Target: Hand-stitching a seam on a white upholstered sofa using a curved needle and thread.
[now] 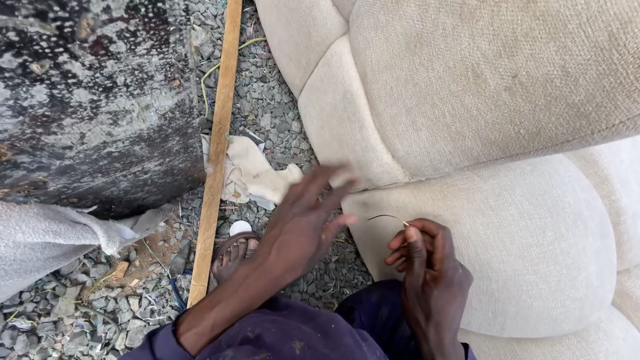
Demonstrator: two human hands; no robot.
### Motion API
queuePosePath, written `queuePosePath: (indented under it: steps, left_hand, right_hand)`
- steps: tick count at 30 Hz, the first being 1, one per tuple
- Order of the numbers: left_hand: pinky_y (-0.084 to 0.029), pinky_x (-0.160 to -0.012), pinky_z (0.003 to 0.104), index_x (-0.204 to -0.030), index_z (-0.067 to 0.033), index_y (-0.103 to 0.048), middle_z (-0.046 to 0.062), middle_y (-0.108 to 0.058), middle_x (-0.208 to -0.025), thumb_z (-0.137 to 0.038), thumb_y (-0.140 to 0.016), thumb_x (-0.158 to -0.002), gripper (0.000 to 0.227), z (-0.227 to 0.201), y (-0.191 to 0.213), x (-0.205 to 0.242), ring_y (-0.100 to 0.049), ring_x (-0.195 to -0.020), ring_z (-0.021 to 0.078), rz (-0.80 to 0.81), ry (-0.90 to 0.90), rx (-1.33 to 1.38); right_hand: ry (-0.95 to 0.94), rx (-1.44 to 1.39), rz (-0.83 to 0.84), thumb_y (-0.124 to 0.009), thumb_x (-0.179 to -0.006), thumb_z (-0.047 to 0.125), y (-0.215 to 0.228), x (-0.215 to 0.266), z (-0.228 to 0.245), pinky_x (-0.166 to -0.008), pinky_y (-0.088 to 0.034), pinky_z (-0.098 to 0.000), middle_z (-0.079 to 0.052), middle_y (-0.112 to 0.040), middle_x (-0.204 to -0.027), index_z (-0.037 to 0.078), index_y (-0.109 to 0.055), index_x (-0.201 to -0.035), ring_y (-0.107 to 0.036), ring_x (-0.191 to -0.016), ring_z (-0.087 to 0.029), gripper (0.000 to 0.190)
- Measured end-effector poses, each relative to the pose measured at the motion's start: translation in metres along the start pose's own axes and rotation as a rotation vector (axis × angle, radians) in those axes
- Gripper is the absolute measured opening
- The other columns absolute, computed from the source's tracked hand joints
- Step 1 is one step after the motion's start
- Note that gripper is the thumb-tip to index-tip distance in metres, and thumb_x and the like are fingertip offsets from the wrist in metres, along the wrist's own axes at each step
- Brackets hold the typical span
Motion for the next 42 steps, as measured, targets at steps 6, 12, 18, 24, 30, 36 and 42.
queuePosePath:
  steps: [6, 12, 18, 24, 30, 36, 42]
  left_hand:
    - [-0.052, -0.049, 0.031, -0.103, -0.0055, -0.079, 0.005, -0.078, -0.089, -0.013, -0.068, -0.089, 0.019, -0.012, -0.014, -0.004, -0.063, -0.053, 0.0144, 0.064, 0.025, 0.427]
    - [-0.053, -0.041, 0.028, -0.102, -0.0108, -0.08, 0.007, -0.079, -0.088, -0.013, -0.071, -0.089, 0.016, -0.004, -0.035, -0.019, -0.059, -0.045, 0.0126, -0.034, -0.029, 0.394]
    - [-0.052, -0.047, 0.03, -0.136, -0.0017, -0.061, 0.01, -0.072, -0.084, -0.012, -0.071, -0.088, 0.05, -0.012, -0.046, -0.031, -0.061, -0.055, 0.0164, 0.038, -0.035, 0.487]
    - [-0.046, -0.052, 0.03, -0.141, -0.0071, -0.059, 0.005, -0.069, -0.077, -0.029, -0.062, -0.096, 0.05, -0.002, -0.069, -0.03, -0.058, -0.058, 0.015, 0.146, -0.021, 0.63]
    - [-0.047, -0.052, 0.031, -0.142, -0.0095, -0.06, 0.006, -0.071, -0.077, -0.038, -0.058, -0.095, 0.054, 0.001, -0.075, -0.031, -0.057, -0.056, 0.0152, 0.277, 0.035, 0.681]
    - [-0.045, -0.048, 0.031, -0.143, -0.0123, -0.059, 0.005, -0.072, -0.075, -0.043, -0.057, -0.094, 0.058, 0.003, -0.078, -0.033, -0.053, -0.049, 0.014, 0.311, 0.039, 0.641]
    - [-0.047, -0.046, 0.03, -0.145, -0.011, -0.057, 0.004, -0.073, -0.077, -0.028, -0.062, -0.095, 0.053, 0.002, -0.081, -0.031, -0.054, -0.047, 0.0139, 0.304, 0.039, 0.604]
  right_hand:
    - [0.028, -0.055, 0.049, -0.061, -0.098, 0.019, 0.0, 0.006, 0.001, -0.048, -0.054, -0.0259, -0.004, -0.073, -0.065, 0.005, -0.066, -0.104, -0.069, -0.052, -0.013, 0.016]
    - [0.238, 0.171, 0.064, -0.067, -0.094, 0.02, 0.013, -0.007, 0.002, -0.034, -0.047, -0.025, 0.0, -0.071, -0.052, 0.007, -0.075, -0.097, -0.063, -0.038, -0.01, 0.016]
    - [0.545, 0.542, -0.239, -0.071, -0.103, 0.011, 0.024, -0.03, 0.009, -0.032, -0.024, -0.0248, 0.003, -0.056, -0.046, 0.0, -0.07, -0.105, -0.038, -0.029, -0.009, 0.011]
    - [0.595, 0.691, -0.237, -0.074, -0.103, 0.01, 0.015, -0.042, 0.003, -0.034, -0.031, -0.0274, 0.003, -0.057, -0.05, 0.003, -0.066, -0.113, -0.046, -0.032, -0.012, 0.015]
    - [0.647, 0.847, -0.237, -0.074, -0.105, 0.018, 0.004, -0.051, -0.015, -0.033, -0.025, -0.025, 0.009, -0.047, -0.043, 0.008, -0.065, -0.107, -0.037, -0.028, -0.008, 0.014]
    - [0.609, 0.983, -0.252, -0.071, -0.106, 0.027, -0.009, -0.053, -0.021, -0.036, -0.024, -0.0256, 0.009, -0.049, -0.042, 0.014, -0.059, -0.105, -0.037, -0.029, -0.009, 0.018]
    - [0.667, 1.061, -0.305, -0.068, -0.108, 0.025, -0.019, -0.053, -0.017, -0.036, -0.024, -0.0245, 0.01, -0.048, -0.043, 0.014, -0.059, -0.104, -0.036, -0.029, -0.008, 0.015]
Point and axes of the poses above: each hand's wrist, its own x-axis away from the middle knuckle, its own y-axis out of the back of the hand, z = x × y, the point moved 4 cm from there along -x, towards the middle knuckle
